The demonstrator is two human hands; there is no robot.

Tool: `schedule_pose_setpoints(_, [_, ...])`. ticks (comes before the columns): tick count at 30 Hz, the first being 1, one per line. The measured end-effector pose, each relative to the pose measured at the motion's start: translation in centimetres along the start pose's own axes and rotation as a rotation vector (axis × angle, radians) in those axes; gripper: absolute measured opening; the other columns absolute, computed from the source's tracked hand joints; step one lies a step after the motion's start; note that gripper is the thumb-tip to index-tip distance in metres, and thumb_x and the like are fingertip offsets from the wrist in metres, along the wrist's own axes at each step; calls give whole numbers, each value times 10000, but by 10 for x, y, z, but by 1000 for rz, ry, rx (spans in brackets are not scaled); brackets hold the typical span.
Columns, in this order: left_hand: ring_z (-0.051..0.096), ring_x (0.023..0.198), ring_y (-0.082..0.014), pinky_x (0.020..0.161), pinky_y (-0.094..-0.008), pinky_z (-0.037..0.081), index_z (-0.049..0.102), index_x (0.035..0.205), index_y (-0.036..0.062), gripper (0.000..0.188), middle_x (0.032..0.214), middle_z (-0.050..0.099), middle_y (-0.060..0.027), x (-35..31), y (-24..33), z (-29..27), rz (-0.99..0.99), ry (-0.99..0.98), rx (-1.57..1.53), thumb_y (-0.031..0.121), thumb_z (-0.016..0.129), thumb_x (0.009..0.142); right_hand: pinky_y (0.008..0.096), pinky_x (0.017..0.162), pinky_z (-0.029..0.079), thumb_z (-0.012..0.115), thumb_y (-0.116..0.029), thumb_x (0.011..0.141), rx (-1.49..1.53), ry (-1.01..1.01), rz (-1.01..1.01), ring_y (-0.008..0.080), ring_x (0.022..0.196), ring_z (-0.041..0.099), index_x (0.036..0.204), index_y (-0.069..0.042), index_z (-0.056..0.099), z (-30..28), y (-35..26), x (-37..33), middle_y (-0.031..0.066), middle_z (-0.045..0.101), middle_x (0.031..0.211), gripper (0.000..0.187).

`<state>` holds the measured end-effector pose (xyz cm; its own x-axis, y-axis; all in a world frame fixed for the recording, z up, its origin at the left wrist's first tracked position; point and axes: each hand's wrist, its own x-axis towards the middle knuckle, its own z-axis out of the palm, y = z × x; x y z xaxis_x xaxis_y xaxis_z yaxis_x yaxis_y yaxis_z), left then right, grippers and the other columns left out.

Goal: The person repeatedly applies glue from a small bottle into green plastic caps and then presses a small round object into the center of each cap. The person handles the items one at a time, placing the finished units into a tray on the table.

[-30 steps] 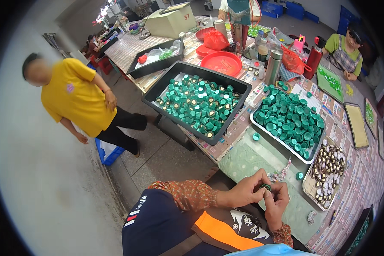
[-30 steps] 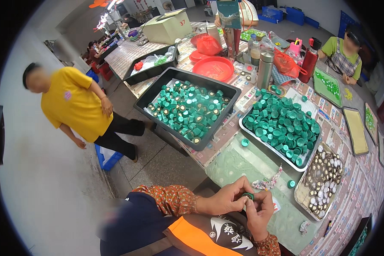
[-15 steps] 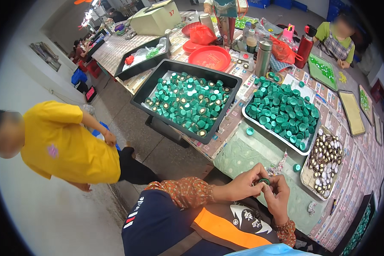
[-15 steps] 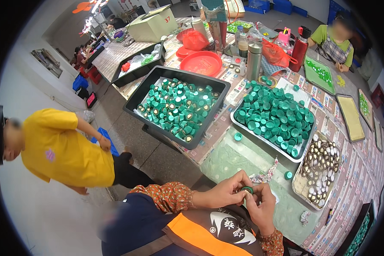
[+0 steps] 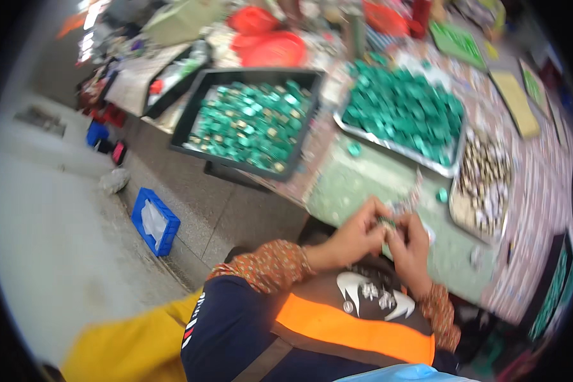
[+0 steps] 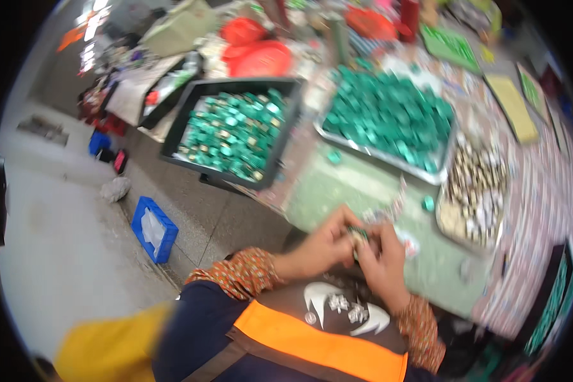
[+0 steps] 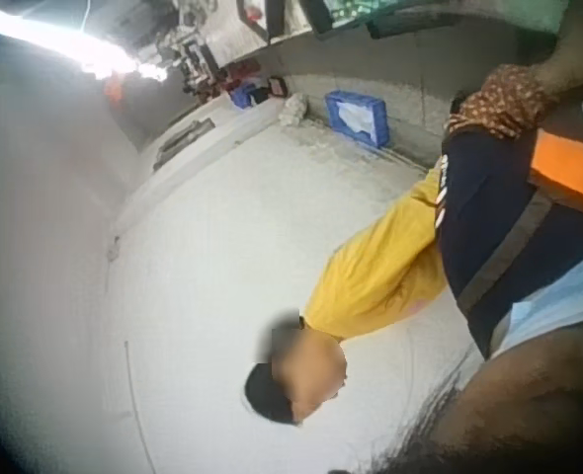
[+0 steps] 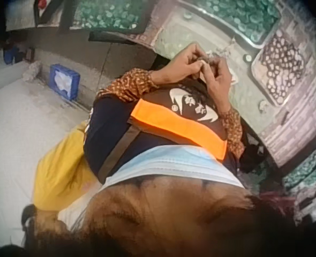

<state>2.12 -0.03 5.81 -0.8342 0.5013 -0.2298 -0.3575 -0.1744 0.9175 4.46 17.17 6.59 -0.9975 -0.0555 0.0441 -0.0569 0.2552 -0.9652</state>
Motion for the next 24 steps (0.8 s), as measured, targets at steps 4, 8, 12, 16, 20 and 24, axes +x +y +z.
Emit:
schedule_pose_setpoints(4, [595, 762, -76, 694, -249, 548, 425, 1315, 80, 297, 1013, 613, -69, 5, 7, 4, -64, 8, -61, 86, 544, 1043, 237, 621, 392, 642, -97, 965, 403, -75, 166, 47, 705, 453, 1010, -11, 613, -10, 19, 8, -30, 500, 791, 101])
schedule_pose_setpoints(8, [616, 886, -92, 774, -251, 549, 397, 1408, 78, 400, 1118, 623, -101, 2, 8, 3, -124, -29, -31, 85, 556, 1041, 256, 701, 473, 612, -120, 1002, 556, -134, 214, 74, 791, 552, 1011, 5, 612, -16, 25, 7, 5, 579, 884, 126])
schedule_pose_setpoints(12, [665, 848, -121, 786, -275, 584, 408, 1419, 51, 403, 1107, 664, -141, 2, 5, 7, -132, -4, 38, 122, 544, 1046, 199, 631, 397, 568, -181, 1060, 501, -197, 224, 28, 767, 509, 1113, 3, 642, -25, 33, 3, -13, 601, 883, 205])
schedule_pose_setpoints(16, [663, 841, -114, 773, -268, 588, 415, 1413, 53, 386, 1107, 671, -149, 1, 1, 0, -146, 1, 57, 135, 538, 1057, 210, 623, 390, 557, -166, 1056, 386, -124, 212, 30, 730, 476, 1134, 2, 673, -36, 28, -3, -25, 587, 858, 219])
schedule_pose_setpoints(20, [658, 839, -103, 769, -266, 583, 428, 1407, 58, 376, 1100, 682, -140, 2, 0, -6, -180, 24, 97, 134, 540, 1057, 261, 666, 448, 566, -145, 1035, 148, -2, 114, 72, 763, 536, 1107, 25, 677, -55, 36, -14, 41, 658, 891, 215])
schedule_pose_setpoints(24, [657, 836, -100, 777, -270, 577, 456, 1396, 65, 355, 1087, 690, -127, 3, 2, -16, -166, 63, 149, 151, 536, 1061, 275, 622, 432, 602, -90, 993, -114, 79, 121, 103, 691, 530, 1068, 17, 680, -70, 38, -20, 83, 632, 808, 152])
